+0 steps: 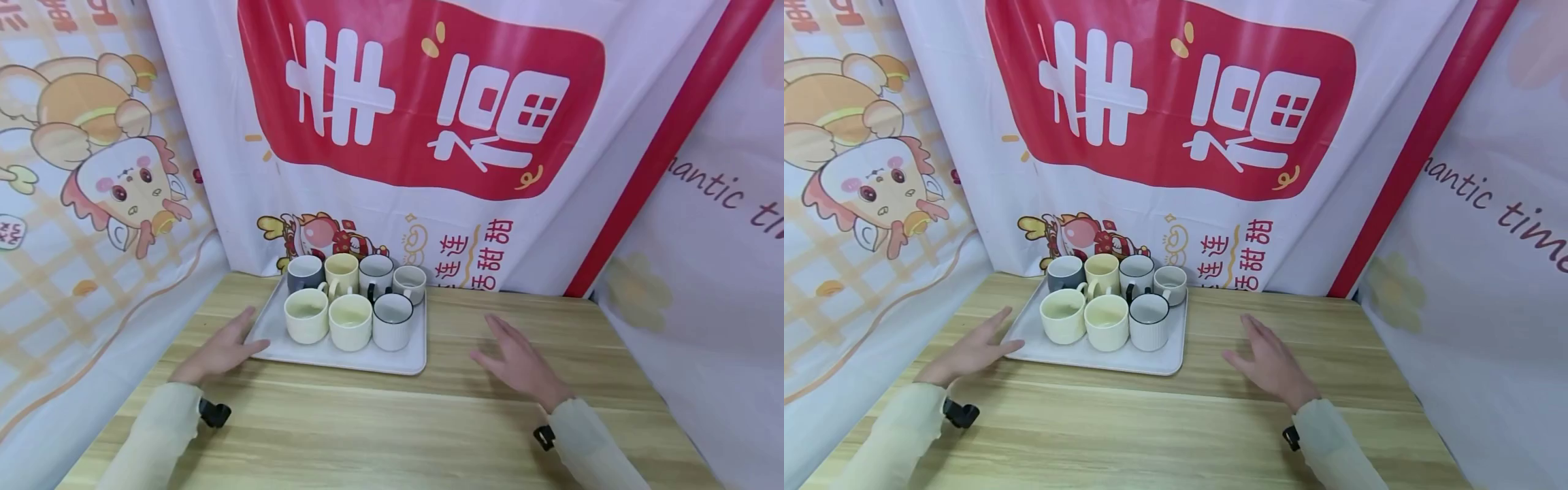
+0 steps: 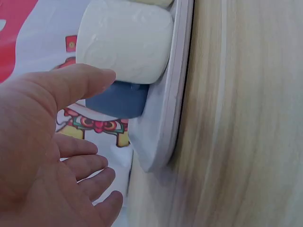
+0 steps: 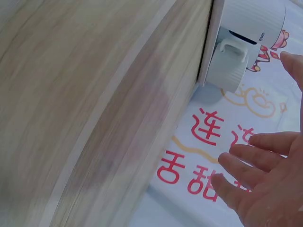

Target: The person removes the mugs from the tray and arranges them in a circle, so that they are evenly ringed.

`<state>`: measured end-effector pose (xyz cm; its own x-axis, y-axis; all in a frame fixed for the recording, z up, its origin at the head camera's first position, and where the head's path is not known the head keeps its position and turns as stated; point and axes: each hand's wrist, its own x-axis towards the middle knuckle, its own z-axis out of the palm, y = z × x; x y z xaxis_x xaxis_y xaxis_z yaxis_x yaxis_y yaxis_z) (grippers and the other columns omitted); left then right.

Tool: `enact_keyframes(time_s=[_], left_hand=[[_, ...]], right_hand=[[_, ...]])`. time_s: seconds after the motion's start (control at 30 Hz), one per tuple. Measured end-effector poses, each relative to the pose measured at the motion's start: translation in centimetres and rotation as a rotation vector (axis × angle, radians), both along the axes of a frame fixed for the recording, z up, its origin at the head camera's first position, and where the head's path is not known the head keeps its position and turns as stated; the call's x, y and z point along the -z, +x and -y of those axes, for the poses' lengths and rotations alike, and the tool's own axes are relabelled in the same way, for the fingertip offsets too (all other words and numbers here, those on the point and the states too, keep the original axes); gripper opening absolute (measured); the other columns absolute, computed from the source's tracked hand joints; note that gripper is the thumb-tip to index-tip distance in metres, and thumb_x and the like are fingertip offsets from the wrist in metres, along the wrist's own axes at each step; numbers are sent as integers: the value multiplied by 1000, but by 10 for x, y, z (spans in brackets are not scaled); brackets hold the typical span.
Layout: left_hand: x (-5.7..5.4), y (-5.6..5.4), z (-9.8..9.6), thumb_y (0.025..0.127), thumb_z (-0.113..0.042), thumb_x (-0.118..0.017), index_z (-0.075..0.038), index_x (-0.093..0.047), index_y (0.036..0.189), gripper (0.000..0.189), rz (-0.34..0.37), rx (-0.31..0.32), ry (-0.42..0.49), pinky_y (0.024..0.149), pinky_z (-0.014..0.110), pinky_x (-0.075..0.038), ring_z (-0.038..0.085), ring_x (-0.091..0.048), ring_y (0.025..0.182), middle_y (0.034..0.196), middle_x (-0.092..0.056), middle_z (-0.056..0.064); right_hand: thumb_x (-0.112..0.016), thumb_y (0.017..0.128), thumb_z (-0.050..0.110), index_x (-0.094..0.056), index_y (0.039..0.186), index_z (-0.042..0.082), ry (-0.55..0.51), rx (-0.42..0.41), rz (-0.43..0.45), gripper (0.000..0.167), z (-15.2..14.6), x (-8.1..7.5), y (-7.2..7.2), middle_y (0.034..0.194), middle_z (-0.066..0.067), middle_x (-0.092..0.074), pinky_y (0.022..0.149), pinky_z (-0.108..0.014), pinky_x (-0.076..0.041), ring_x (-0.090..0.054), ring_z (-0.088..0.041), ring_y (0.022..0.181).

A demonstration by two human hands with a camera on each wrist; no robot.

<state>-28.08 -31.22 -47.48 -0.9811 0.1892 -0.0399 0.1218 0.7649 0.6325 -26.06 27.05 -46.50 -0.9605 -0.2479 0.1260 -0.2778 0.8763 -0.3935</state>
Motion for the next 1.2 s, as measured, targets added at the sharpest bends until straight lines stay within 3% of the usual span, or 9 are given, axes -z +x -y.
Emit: enact_keyframes(time_s=[0.2,0.37,0.73,0.9,1.2], left_hand=[[7,-5,15,106,-45,-61,8,-5,166,97,97,-54,123,126,78,-21,63,-13,155,170,-8,40],[16,-13,24,106,-36,-62,9,-5,166,94,113,-74,227,128,73,-23,61,-16,156,170,-10,39],[29,-19,28,103,-7,-63,14,-5,163,86,130,-60,423,132,67,-21,58,-14,158,170,-10,40],[35,-21,28,100,0,-64,15,-8,163,85,119,-52,474,131,63,-24,57,-18,158,169,-13,41],[36,-21,23,96,7,-65,14,-12,163,86,123,-49,511,128,56,-26,55,-19,158,169,-17,40]], right_hand=[[-75,90,63,-37,163,6,-212,7,50,101,19,-6,-3,163,-19,-48,125,-64,-40,-47,-43,150],[-84,87,52,-46,157,3,-312,-21,50,93,40,-9,-10,154,-18,-58,121,-56,-49,-57,-40,141],[-91,80,45,-56,150,6,-400,-39,53,88,97,-11,-21,149,-17,-63,120,-52,-52,-61,-38,138],[-93,80,39,-61,146,10,-418,-62,-5,79,115,-9,-28,145,-16,-66,117,-51,-54,-64,-37,134],[-91,79,45,-57,150,8,-443,-36,2,87,132,-5,-36,149,-17,-64,120,-50,-52,-62,-33,138]])
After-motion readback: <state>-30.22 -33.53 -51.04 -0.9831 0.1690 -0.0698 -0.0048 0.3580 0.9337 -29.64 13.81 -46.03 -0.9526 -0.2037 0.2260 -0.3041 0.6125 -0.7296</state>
